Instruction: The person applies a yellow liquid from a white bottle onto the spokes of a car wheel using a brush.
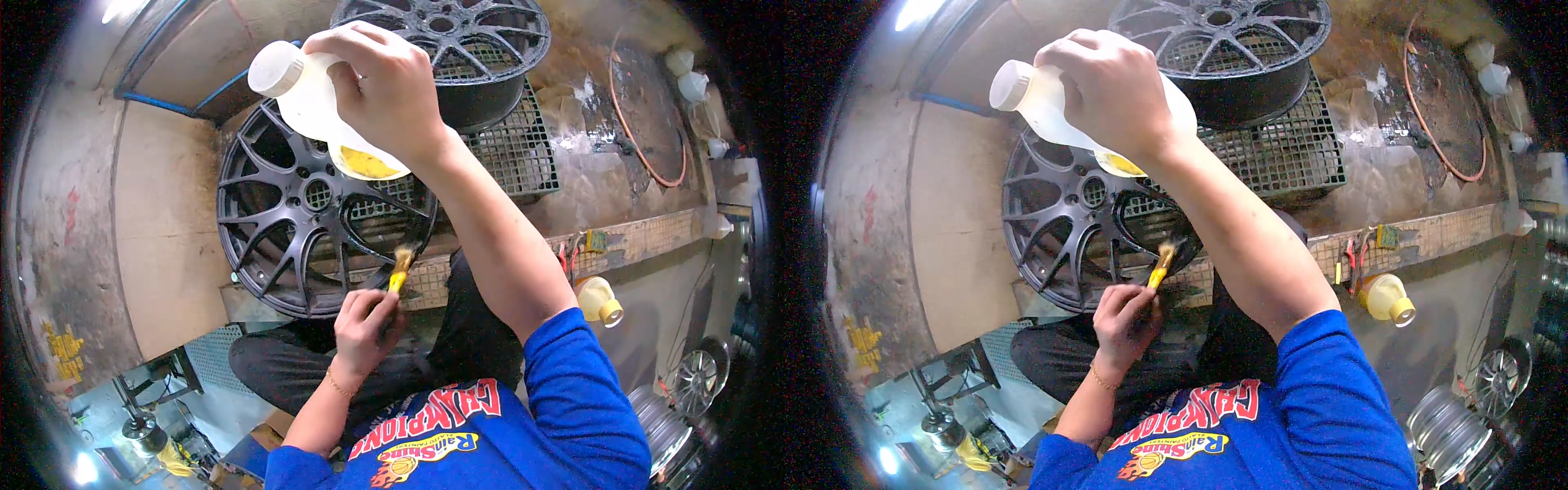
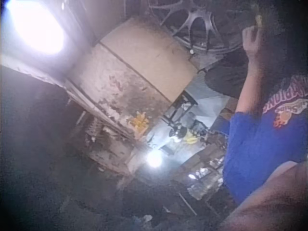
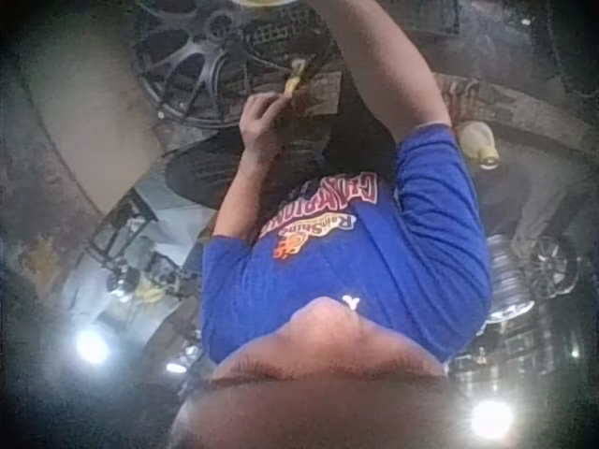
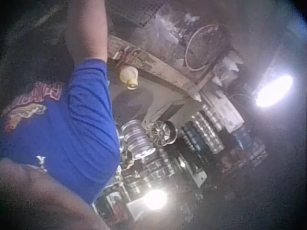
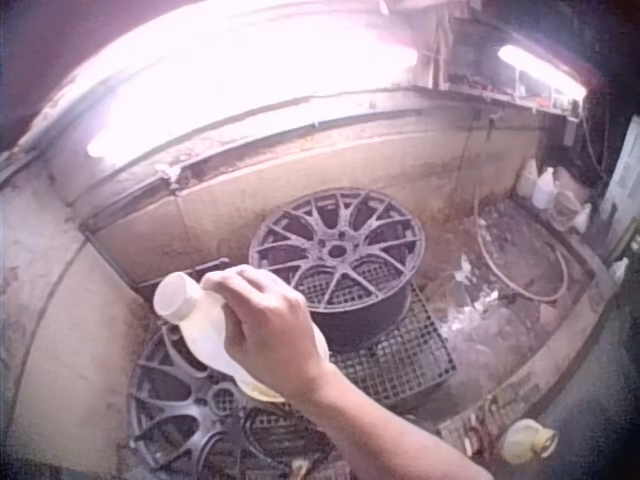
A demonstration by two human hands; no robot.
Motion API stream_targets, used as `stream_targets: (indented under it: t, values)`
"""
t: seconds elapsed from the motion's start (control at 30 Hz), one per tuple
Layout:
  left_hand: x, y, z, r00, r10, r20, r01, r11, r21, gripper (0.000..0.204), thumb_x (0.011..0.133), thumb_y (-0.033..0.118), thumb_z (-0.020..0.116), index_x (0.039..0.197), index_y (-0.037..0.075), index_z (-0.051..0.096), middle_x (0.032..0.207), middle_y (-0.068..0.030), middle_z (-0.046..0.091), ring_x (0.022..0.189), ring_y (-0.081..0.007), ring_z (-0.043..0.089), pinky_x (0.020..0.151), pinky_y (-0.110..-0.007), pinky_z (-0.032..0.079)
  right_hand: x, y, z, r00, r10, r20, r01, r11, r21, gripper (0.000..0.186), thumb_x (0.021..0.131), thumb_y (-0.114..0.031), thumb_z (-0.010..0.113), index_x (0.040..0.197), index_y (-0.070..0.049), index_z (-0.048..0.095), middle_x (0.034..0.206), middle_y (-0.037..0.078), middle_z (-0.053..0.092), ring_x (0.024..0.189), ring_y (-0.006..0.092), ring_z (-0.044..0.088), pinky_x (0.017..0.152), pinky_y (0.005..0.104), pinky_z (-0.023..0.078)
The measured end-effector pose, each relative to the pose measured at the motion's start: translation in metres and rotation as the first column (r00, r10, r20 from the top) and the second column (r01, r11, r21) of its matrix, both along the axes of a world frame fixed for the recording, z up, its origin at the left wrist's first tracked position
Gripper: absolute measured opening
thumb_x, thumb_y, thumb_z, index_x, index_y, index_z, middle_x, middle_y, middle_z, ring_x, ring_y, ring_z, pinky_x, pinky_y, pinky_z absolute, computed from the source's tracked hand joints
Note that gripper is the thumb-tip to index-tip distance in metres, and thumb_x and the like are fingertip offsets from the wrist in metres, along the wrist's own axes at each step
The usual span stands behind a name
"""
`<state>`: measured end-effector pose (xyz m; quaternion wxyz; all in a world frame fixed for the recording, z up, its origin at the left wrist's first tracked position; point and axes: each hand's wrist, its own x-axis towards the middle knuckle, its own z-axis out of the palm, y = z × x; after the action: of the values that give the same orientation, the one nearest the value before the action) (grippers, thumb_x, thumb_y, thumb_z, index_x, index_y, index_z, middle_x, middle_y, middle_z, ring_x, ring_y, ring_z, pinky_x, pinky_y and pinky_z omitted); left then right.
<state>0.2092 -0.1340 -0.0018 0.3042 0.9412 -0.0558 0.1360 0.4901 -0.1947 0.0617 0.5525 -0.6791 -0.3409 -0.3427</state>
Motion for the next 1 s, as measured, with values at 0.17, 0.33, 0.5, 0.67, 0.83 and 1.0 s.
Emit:
stream_targets:
  t: [0.17, 0.33, 0.5, 0.67, 0.83, 1.0]
  values:
    - [-0.005, 0.017, 0.013, 1.000, -0.008, -0.024, 0.009, 1.000, 0.030, 0.041, 0.063, 0.001, 0.077, 0.103, 0.006, 0.072, 0.093, -0.0107, 0.065, 0.084, -0.0297, 0.063, 0.075, -0.039, 0.054, -0.001, 0.005, 0.001, 1.000, -0.004, 0.012, 0.004, 1.000, -0.011, 0.022, 0.074, -0.004, 0.063, 0.093, -0.013, 0.070, 0.091, 0.007, 0.071, 0.085, 0.0294, 0.068, 0.077, 0.0415, 0.057]
    - [-0.001, 0.028, 0.017, 0.988, -0.020, -0.152, 0.010, 0.998, -0.067, 0.038, 0.062, -0.001, 0.077, 0.100, 0.006, 0.073, 0.096, -0.0112, 0.067, 0.087, -0.0295, 0.065, 0.077, -0.037, 0.055, -0.002, 0.007, 0.001, 1.000, 0.015, 0.004, -0.015, 1.000, 0.010, 0.023, 0.073, -0.005, 0.063, 0.093, -0.014, 0.070, 0.091, 0.007, 0.071, 0.086, 0.0298, 0.069, 0.077, 0.0416, 0.057]
    - [0.005, 0.043, 0.029, 0.984, 0.018, -0.176, -0.036, 0.994, -0.099, 0.035, 0.064, -0.001, 0.076, 0.098, 0.006, 0.072, 0.097, -0.0110, 0.067, 0.087, -0.0297, 0.065, 0.077, -0.038, 0.055, -0.002, 0.008, 0.001, 1.000, 0.018, -0.013, -0.017, 1.000, 0.023, 0.024, 0.073, -0.004, 0.063, 0.093, -0.014, 0.070, 0.091, 0.007, 0.071, 0.086, 0.0302, 0.069, 0.076, 0.0417, 0.057]
    - [0.014, 0.043, 0.031, 0.966, -0.066, -0.250, 0.045, 0.995, -0.087, 0.033, 0.064, -0.001, 0.076, 0.097, 0.005, 0.073, 0.098, -0.0114, 0.068, 0.088, -0.0288, 0.067, 0.078, -0.036, 0.055, -0.003, 0.006, 0.002, 1.000, 0.011, -0.004, -0.011, 1.000, 0.006, 0.023, 0.073, -0.003, 0.063, 0.092, -0.014, 0.070, 0.091, 0.008, 0.071, 0.086, 0.0307, 0.069, 0.076, 0.0413, 0.057]
    - [0.025, 0.038, 0.017, 0.977, 0.107, -0.187, -0.140, 0.975, -0.173, 0.018, 0.076, -0.002, 0.076, 0.093, 0.001, 0.073, 0.094, -0.0118, 0.070, 0.083, -0.0223, 0.070, 0.076, -0.032, 0.056, -0.001, 0.005, 0.002, 1.000, 0.005, 0.008, -0.005, 1.000, 0.015, 0.023, 0.074, -0.003, 0.063, 0.092, -0.014, 0.070, 0.090, 0.008, 0.070, 0.085, 0.0312, 0.068, 0.076, 0.0410, 0.057]
    - [0.033, 0.011, -0.003, 0.977, 0.189, -0.102, -0.209, 0.942, -0.262, 0.017, 0.079, 0.000, 0.077, 0.095, 0.000, 0.073, 0.089, -0.0121, 0.072, 0.080, -0.0218, 0.071, 0.076, -0.031, 0.056, 0.000, 0.001, 0.001, 1.000, -0.003, 0.001, 0.003, 1.000, 0.002, 0.022, 0.075, -0.003, 0.063, 0.093, -0.012, 0.070, 0.092, 0.008, 0.070, 0.084, 0.0308, 0.068, 0.076, 0.0406, 0.056]
